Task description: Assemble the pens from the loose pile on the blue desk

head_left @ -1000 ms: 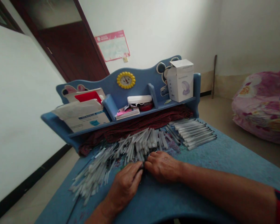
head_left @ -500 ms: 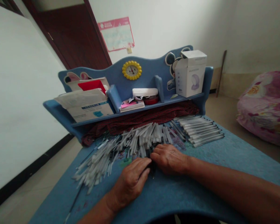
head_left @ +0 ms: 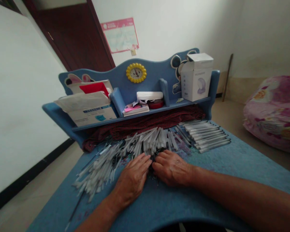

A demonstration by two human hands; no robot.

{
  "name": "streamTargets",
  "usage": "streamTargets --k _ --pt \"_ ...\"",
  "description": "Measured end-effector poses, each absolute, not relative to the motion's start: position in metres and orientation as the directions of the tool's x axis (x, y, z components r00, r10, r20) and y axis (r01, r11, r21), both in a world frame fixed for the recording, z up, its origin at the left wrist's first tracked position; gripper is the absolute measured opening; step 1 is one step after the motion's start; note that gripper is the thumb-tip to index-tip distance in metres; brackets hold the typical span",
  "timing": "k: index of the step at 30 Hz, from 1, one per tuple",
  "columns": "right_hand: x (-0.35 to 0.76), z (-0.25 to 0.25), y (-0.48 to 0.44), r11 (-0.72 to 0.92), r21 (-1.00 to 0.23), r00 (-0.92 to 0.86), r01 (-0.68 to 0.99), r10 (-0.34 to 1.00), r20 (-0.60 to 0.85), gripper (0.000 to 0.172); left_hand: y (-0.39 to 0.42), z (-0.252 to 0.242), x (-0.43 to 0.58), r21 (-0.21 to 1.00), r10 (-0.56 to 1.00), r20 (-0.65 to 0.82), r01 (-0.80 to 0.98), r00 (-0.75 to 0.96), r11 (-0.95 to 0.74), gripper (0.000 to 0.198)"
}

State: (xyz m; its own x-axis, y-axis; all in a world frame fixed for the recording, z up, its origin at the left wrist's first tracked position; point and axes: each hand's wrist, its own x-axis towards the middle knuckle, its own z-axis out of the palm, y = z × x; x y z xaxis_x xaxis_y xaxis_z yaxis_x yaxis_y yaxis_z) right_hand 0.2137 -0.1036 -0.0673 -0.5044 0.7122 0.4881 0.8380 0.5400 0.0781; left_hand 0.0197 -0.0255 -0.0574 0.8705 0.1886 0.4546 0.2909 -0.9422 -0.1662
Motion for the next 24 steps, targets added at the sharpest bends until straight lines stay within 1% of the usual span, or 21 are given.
streamTargets --k 4,9,13,18,24 --pt "0.2084 -0.0663 -0.1062 0.541 0.085 -0.511 0.837 0.717 0.475 0.021 -0.0229 -0.0593 0.0181 -0.186 0.216 0.431 0.321 0.876 -0.929 0.031" --pt "0.2084 -0.0634 -0.1076 0.538 0.064 -0.508 0.84 0.74 0.441 0.025 -0.0222 -0.0584 0.0178 -0.229 0.202 0.492 0.349 0.847 -0.909 0.028" --pt "0.2092 -0.0632 -0.1075 0.568 0.069 -0.54 0.82 0.727 0.425 0.027 -0.0256 -0.0578 0.0193 -0.262 0.167 0.524 0.344 0.835 -0.902 0.029" --pt "0.207 -0.0649 -0.1093 0.611 0.094 -0.577 0.786 0.671 0.466 0.026 -0.0293 -0.0577 0.0225 -0.229 0.123 0.52 0.276 0.846 -0.933 0.034" --pt "0.2066 -0.0657 -0.1089 0.61 0.112 -0.583 0.784 0.663 0.47 0.021 -0.0286 -0.0607 0.022 -0.176 0.133 0.5 0.25 0.856 -0.952 0.04"
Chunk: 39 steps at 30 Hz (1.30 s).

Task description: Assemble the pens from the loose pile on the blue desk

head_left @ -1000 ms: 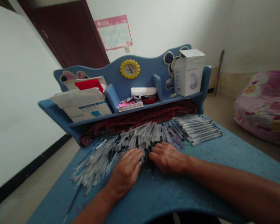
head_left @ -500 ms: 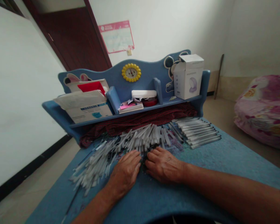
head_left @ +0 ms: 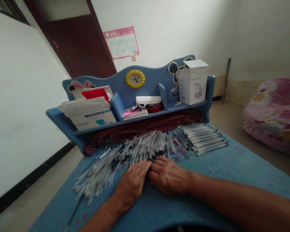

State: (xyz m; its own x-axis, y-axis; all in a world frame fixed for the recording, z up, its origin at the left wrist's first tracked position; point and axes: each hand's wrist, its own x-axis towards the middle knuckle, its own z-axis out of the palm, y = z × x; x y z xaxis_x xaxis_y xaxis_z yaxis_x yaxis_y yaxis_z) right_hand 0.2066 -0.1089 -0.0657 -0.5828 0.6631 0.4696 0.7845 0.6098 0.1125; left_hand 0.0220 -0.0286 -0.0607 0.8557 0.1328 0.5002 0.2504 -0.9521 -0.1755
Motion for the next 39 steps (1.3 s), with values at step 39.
streamTargets --k 39 --pt "0.2117 -0.0655 -0.1077 0.615 0.155 -0.605 0.773 0.642 0.472 0.014 -0.0351 -0.0582 0.0231 -0.072 0.078 0.544 0.139 0.835 -0.988 0.047"
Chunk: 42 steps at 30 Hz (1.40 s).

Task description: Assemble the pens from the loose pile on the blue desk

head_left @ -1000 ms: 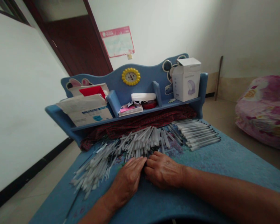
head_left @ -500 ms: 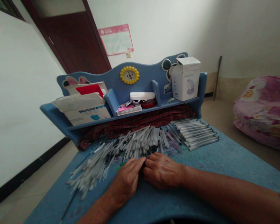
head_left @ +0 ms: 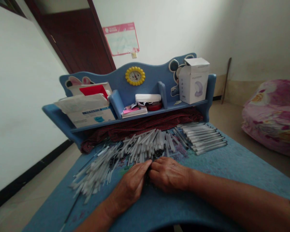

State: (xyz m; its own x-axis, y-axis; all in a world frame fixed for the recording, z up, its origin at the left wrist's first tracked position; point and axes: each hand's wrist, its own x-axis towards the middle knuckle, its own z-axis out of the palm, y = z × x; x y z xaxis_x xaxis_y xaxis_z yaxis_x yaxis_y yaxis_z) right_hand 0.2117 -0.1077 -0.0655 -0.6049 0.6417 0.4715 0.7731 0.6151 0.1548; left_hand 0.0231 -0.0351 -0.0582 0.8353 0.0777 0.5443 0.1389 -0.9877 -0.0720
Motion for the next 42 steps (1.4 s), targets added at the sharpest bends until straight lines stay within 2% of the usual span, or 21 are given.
streamTargets --k 4,10,15,20,26,33,42 --pt "0.215 -0.063 -0.107 0.608 0.158 -0.6 0.778 0.646 0.471 0.012 -0.033 -0.062 0.021 -0.067 0.083 0.544 0.142 0.835 -0.988 0.046" --pt "0.228 -0.054 -0.103 0.546 0.151 -0.55 0.824 0.706 0.447 0.01 -0.037 -0.056 0.022 -0.134 0.059 0.536 0.153 0.842 -0.979 0.041" --pt "0.245 -0.054 -0.095 0.469 0.107 -0.465 0.877 0.77 0.438 0.014 -0.036 -0.055 0.023 -0.163 0.055 0.463 0.146 0.885 -0.976 0.038" --pt "0.252 -0.059 -0.088 0.333 0.025 -0.309 0.942 0.842 0.442 0.015 -0.03 -0.064 0.02 -0.178 0.105 0.339 0.173 0.935 -0.969 0.047" --pt "0.247 -0.057 -0.091 0.326 -0.012 -0.293 0.945 0.865 0.407 0.015 -0.035 -0.061 0.021 -0.169 0.103 0.28 0.155 0.955 -0.973 0.046" --pt "0.244 -0.06 -0.092 0.333 -0.007 -0.301 0.943 0.86 0.411 0.014 -0.042 -0.065 0.026 -0.167 0.088 0.352 0.155 0.932 -0.974 0.045" --pt "0.242 -0.059 -0.093 0.332 0.014 -0.308 0.943 0.859 0.409 0.014 -0.046 -0.058 0.028 -0.217 0.035 0.355 0.119 0.934 -0.969 0.04"
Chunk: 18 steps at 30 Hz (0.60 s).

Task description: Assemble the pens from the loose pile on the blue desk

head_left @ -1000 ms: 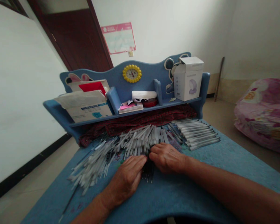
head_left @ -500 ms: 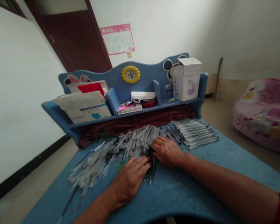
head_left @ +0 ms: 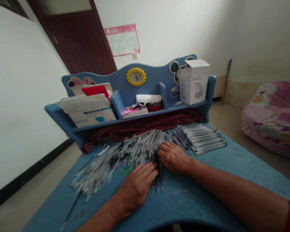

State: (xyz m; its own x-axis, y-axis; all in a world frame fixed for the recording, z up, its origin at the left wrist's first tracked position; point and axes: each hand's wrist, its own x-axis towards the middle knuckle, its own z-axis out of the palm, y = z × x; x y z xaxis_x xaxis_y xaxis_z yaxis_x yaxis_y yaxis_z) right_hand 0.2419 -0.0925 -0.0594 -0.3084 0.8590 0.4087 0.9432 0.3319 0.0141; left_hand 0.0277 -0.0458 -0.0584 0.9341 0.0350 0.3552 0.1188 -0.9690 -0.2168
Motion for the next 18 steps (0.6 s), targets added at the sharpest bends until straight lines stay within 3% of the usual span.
streamTargets --k 8,18 --pt "0.244 -0.063 -0.09 0.352 0.015 -0.326 0.936 0.85 0.413 0.018 -0.042 -0.058 0.023 -0.212 0.043 0.38 0.132 0.924 -0.968 0.036" --pt "0.244 -0.062 -0.09 0.351 0.007 -0.322 0.936 0.85 0.417 0.015 -0.037 -0.073 0.02 -0.205 0.045 0.371 0.129 0.928 -0.97 0.045"
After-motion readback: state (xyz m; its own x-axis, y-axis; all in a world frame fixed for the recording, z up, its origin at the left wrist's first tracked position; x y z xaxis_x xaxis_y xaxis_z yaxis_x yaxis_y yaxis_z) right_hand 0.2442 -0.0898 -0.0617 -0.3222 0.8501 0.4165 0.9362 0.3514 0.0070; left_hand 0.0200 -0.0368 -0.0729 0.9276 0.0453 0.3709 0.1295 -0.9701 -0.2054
